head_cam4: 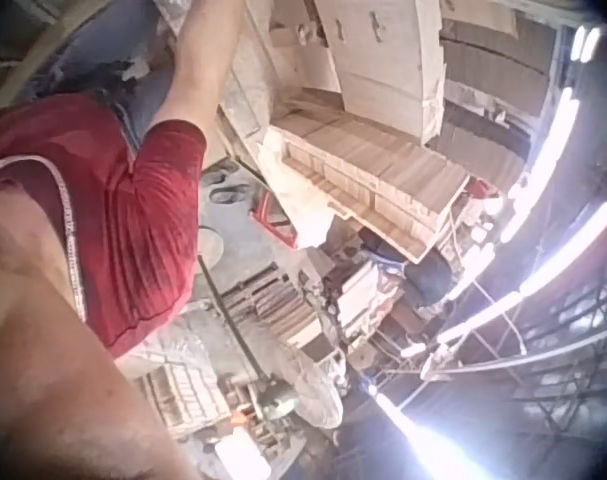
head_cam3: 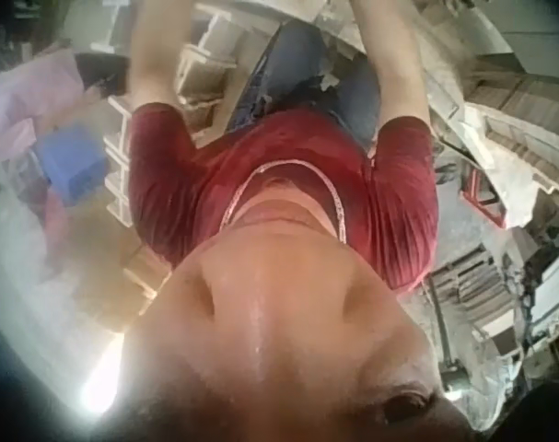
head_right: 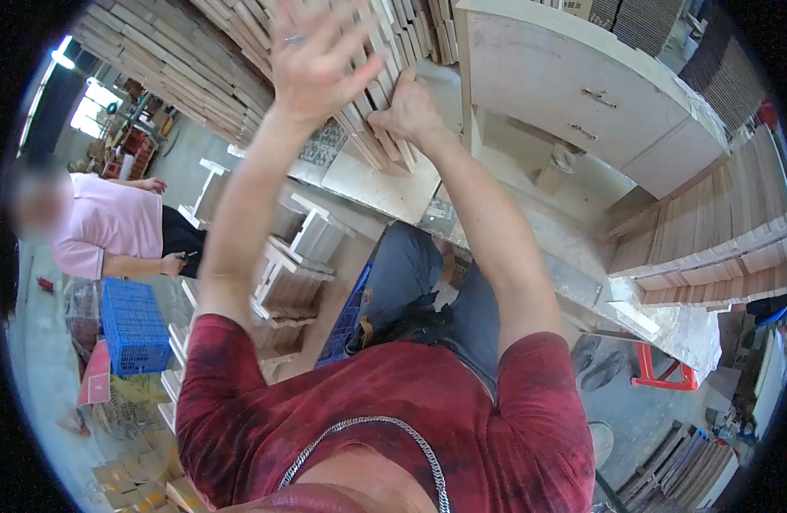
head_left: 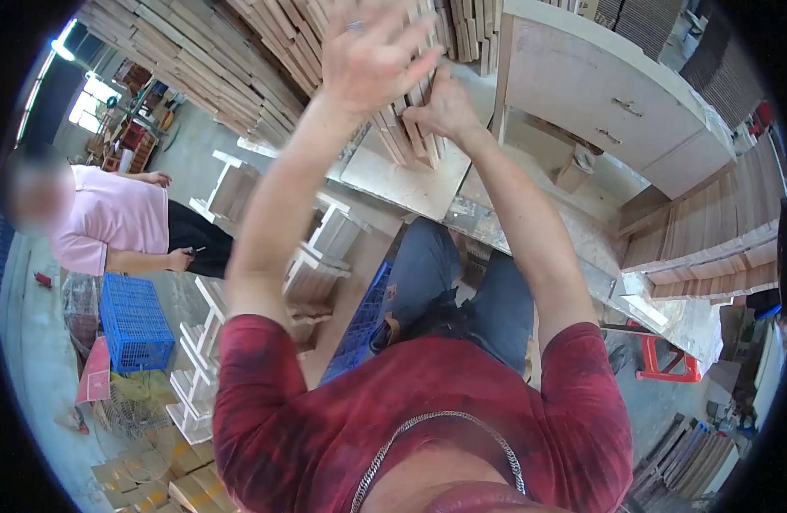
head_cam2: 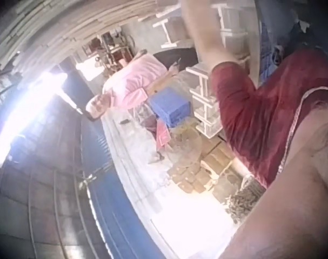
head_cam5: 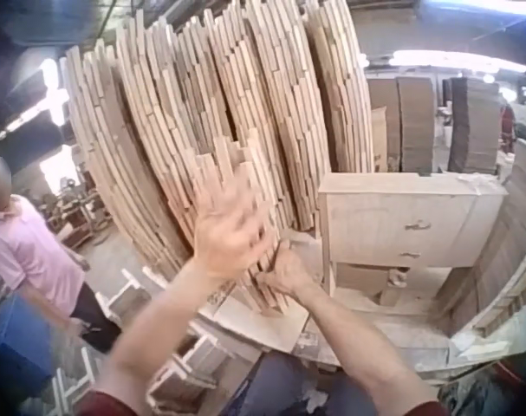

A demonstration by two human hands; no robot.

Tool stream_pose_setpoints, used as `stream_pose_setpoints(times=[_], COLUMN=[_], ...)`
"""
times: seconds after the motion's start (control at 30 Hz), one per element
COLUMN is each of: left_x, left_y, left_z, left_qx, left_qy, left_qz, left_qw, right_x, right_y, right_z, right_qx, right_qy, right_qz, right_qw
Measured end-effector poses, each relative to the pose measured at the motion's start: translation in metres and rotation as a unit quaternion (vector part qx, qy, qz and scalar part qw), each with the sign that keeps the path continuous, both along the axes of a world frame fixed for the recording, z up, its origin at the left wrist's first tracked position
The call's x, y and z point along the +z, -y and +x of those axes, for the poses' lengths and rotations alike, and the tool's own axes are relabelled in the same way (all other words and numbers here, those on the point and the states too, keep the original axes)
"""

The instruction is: Assembling and stacking small wooden cross-shaped components in a furniture manufacturing facility.

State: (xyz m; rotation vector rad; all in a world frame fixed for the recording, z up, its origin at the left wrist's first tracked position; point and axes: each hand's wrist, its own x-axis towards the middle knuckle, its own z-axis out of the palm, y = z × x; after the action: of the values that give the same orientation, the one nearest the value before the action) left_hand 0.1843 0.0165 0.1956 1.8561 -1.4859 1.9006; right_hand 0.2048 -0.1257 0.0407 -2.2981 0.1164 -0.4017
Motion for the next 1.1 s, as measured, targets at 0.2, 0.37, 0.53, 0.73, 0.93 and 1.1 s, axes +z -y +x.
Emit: stream_pose_setpoints(times=[0.2,0.37,0.53,0.73,0.93,1.1], left_x=[0.009,-0.002,0.007,0.013,0.021,0.015], left_y=[0.001,0.014,0.016,0.022,0.021,0.015], left_z=[0.040,0.052,0.043,0.047,0.025,0.036], left_qx=[0.114,0.077,0.060,0.101,0.133,0.078], left_qy=[0.002,-0.017,-0.062,-0.041,-0.109,-0.005], left_qz=[0.404,0.411,0.430,0.402,0.465,0.331], left_qw=[0.907,0.908,0.899,0.909,0.868,0.940], right_x=[-0.001,0.005,0.006,0.002,0.003,0.004], right_y=[-0.006,-0.005,-0.002,0.000,-0.002,-0.001], right_z=[-0.001,-0.008,-0.011,-0.007,-0.007,-0.005], right_qx=[-0.016,-0.011,-0.008,-0.001,-0.012,0.009], right_qy=[0.016,0.010,0.007,0.010,0.002,0.008], right_qz=[-0.013,-0.004,0.004,-0.011,-0.012,0.005], right_qw=[1.000,1.000,1.000,1.000,1.000,1.000])
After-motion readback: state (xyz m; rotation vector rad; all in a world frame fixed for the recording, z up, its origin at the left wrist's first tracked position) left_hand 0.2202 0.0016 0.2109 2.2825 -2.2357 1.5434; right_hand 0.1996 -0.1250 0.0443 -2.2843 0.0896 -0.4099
